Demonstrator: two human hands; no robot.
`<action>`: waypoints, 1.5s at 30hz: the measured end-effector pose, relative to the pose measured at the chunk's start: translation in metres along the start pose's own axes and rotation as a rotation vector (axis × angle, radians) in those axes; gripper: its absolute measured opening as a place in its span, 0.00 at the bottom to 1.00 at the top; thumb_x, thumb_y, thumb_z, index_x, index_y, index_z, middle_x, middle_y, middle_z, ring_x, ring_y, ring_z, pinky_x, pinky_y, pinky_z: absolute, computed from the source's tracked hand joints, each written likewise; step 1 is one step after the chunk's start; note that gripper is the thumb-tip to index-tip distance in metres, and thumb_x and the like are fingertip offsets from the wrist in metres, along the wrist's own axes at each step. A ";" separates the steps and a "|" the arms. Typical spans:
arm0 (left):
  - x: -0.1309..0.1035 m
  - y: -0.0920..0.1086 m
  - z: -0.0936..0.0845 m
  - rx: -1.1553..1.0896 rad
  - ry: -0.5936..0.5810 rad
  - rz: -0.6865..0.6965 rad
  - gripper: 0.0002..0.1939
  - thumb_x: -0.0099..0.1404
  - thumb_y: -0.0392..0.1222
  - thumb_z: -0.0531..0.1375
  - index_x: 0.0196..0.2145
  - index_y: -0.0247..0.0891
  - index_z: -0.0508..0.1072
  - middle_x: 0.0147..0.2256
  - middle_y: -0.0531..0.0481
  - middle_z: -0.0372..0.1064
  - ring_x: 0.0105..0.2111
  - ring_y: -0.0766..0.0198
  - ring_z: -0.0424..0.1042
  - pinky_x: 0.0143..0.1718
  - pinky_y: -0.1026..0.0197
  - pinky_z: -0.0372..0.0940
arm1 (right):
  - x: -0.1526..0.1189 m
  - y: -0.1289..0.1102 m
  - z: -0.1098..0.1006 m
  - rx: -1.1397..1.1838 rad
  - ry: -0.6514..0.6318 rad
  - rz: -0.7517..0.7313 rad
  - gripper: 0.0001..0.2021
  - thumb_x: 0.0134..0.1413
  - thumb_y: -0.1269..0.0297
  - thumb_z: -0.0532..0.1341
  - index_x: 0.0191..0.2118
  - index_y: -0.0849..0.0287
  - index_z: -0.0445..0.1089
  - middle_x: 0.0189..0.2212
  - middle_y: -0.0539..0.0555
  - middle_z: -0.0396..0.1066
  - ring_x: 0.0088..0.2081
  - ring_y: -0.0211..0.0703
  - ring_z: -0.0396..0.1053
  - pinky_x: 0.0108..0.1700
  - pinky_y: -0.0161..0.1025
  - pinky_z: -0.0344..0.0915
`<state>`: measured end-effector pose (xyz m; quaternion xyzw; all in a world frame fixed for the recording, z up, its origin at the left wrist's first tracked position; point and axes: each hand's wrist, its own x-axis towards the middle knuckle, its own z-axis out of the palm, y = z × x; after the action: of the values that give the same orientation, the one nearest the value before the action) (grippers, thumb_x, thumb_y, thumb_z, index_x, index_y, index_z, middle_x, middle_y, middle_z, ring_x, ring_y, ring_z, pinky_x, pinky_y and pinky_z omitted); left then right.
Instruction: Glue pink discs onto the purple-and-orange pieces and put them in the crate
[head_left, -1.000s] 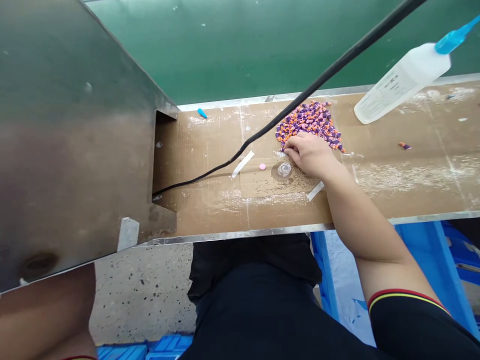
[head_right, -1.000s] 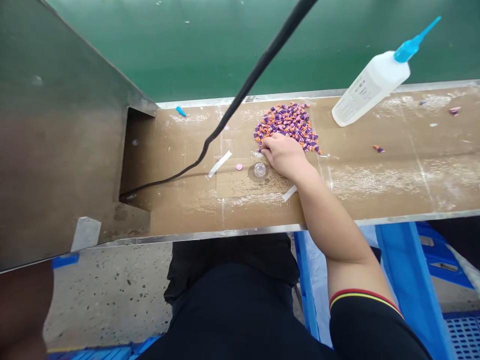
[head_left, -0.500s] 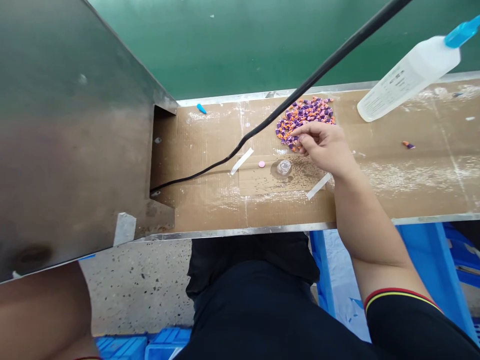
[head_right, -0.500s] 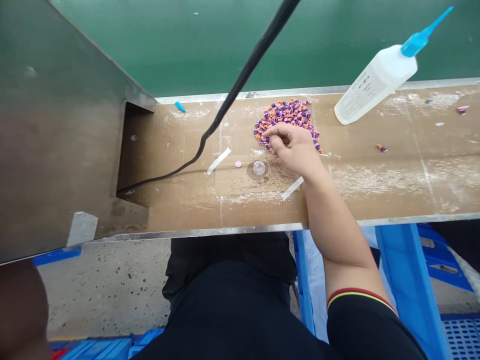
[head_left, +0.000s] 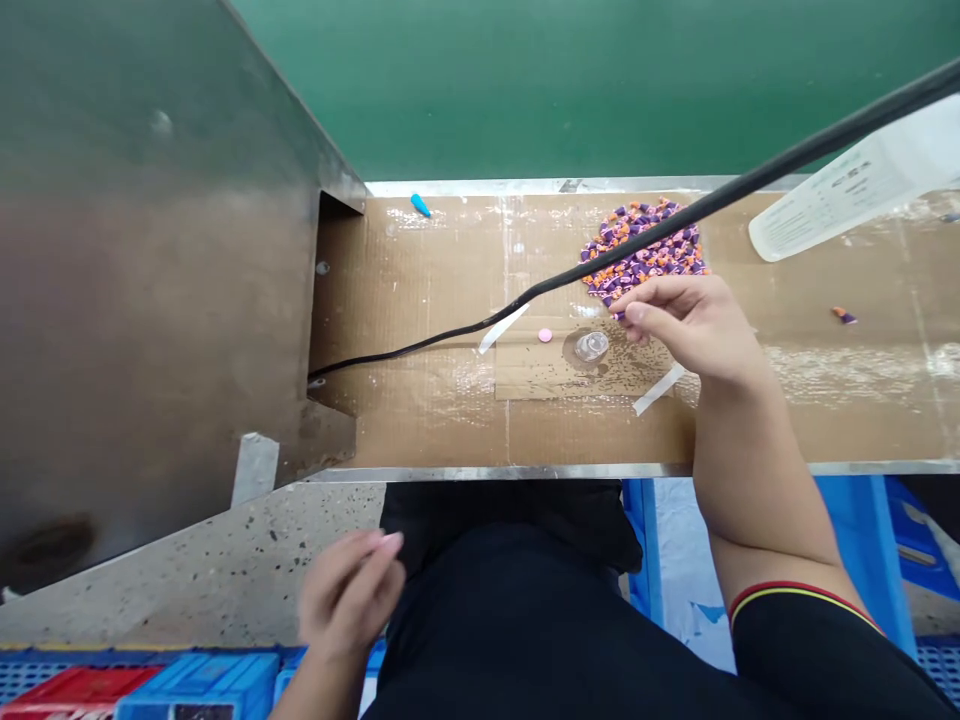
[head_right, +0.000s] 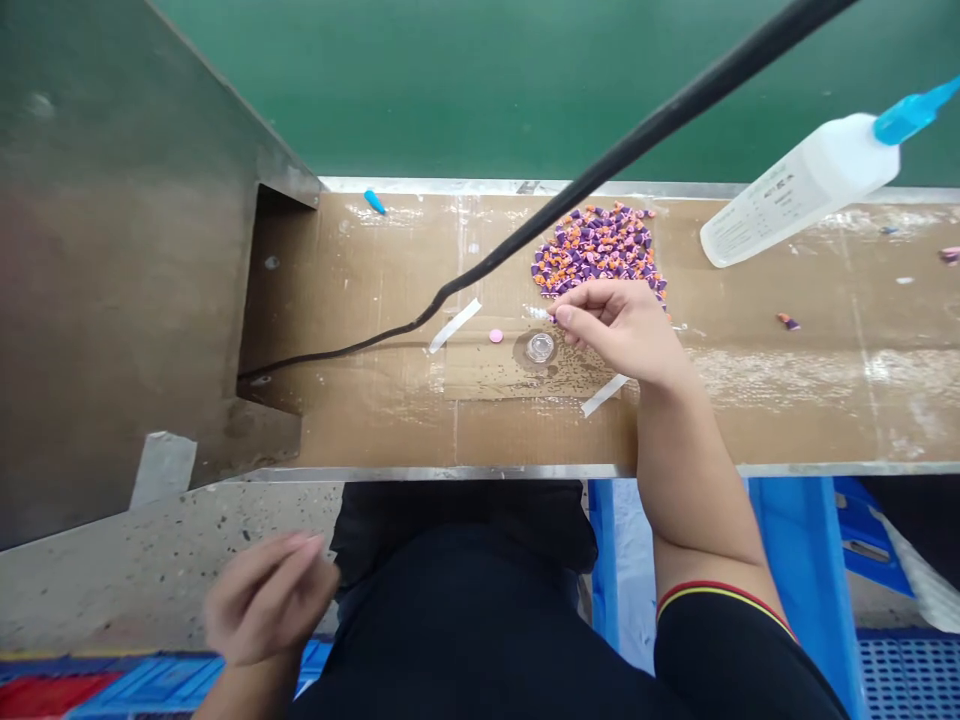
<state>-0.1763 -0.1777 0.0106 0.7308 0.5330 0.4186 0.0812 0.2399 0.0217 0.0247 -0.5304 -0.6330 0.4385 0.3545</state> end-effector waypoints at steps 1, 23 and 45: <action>0.000 0.006 0.015 0.032 0.015 0.147 0.27 0.61 0.22 0.69 0.51 0.49 0.83 0.35 0.51 0.74 0.32 0.63 0.78 0.36 0.64 0.78 | -0.001 -0.002 0.001 -0.040 -0.007 -0.011 0.10 0.61 0.54 0.71 0.38 0.55 0.83 0.29 0.51 0.79 0.29 0.41 0.75 0.32 0.39 0.76; 0.130 0.036 0.180 -1.142 -0.415 -0.565 0.13 0.69 0.52 0.74 0.46 0.44 0.88 0.37 0.45 0.85 0.33 0.60 0.84 0.41 0.56 0.84 | -0.009 -0.004 0.000 -0.649 -0.155 -0.365 0.07 0.68 0.64 0.63 0.41 0.51 0.80 0.37 0.54 0.81 0.36 0.47 0.77 0.40 0.45 0.74; 0.138 0.037 0.181 -1.095 -0.367 -0.700 0.17 0.64 0.53 0.77 0.43 0.39 0.87 0.44 0.43 0.84 0.36 0.62 0.81 0.43 0.56 0.82 | -0.015 -0.016 0.009 -0.647 0.010 -0.313 0.06 0.70 0.59 0.64 0.42 0.46 0.80 0.38 0.55 0.81 0.35 0.50 0.77 0.37 0.49 0.75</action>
<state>-0.0125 -0.0170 -0.0116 0.4276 0.4269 0.4463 0.6601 0.2290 0.0041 0.0363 -0.5142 -0.8108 0.1531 0.2341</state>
